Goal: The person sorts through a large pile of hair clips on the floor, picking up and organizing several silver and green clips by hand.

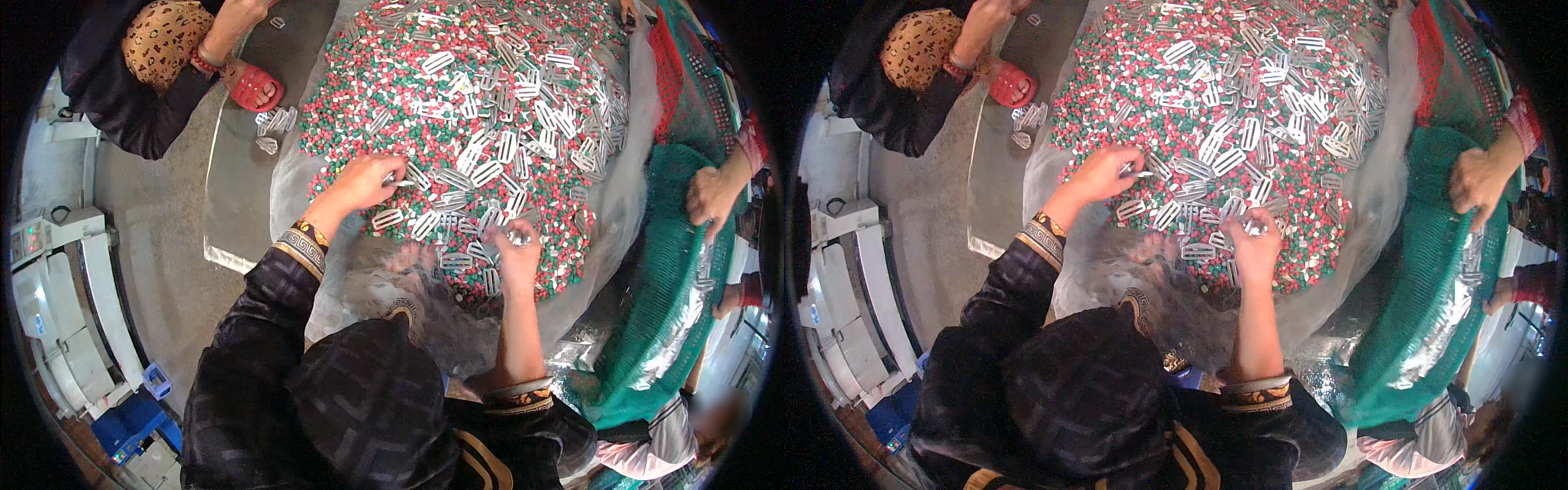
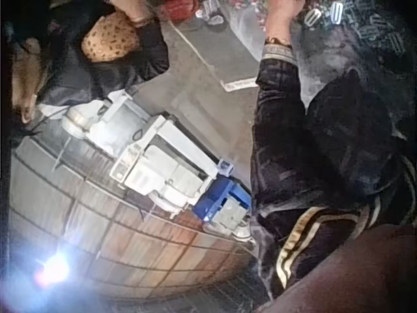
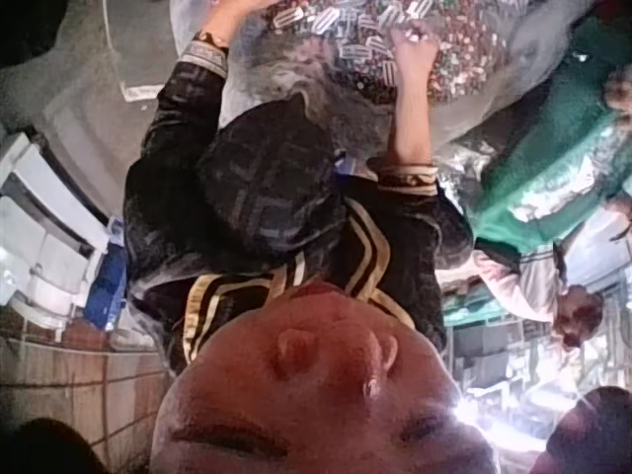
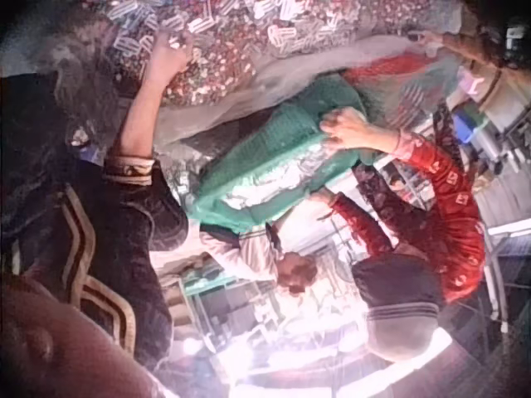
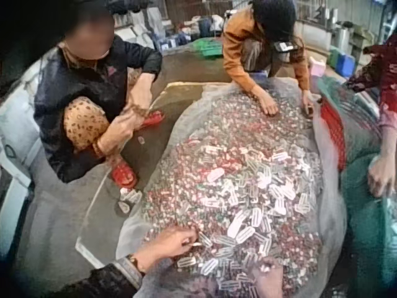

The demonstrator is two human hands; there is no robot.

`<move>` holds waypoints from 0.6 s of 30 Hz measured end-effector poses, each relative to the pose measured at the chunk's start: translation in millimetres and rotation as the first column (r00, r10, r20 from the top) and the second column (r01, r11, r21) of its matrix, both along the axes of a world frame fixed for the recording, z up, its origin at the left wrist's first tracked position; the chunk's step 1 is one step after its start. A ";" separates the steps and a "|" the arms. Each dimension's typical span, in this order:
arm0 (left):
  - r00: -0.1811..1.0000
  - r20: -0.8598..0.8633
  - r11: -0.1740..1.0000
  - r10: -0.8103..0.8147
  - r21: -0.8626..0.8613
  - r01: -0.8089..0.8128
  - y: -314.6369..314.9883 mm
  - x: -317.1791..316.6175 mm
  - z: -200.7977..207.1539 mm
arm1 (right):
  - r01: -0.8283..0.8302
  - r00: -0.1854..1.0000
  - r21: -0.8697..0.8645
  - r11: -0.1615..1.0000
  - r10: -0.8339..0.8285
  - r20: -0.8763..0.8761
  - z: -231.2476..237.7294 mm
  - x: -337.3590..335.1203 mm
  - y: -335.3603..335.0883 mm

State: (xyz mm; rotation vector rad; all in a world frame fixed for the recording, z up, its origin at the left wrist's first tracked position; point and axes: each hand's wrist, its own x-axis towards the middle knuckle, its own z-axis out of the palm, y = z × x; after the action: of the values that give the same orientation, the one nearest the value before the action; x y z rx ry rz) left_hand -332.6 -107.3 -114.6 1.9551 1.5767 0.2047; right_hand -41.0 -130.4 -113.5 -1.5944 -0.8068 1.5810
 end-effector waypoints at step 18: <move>0.582 0.531 0.732 0.616 -0.659 -0.174 -42.0 10.9 -11.5 | -0.050 0.978 0.083 0.995 0.033 0.204 -16.6 20.8 -35.5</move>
State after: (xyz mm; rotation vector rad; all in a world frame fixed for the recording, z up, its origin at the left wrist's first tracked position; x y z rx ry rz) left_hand -321.7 -149.3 -126.1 0.8243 1.2951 0.5814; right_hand -20.3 -165.9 -130.1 -1.7028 -1.0105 1.4060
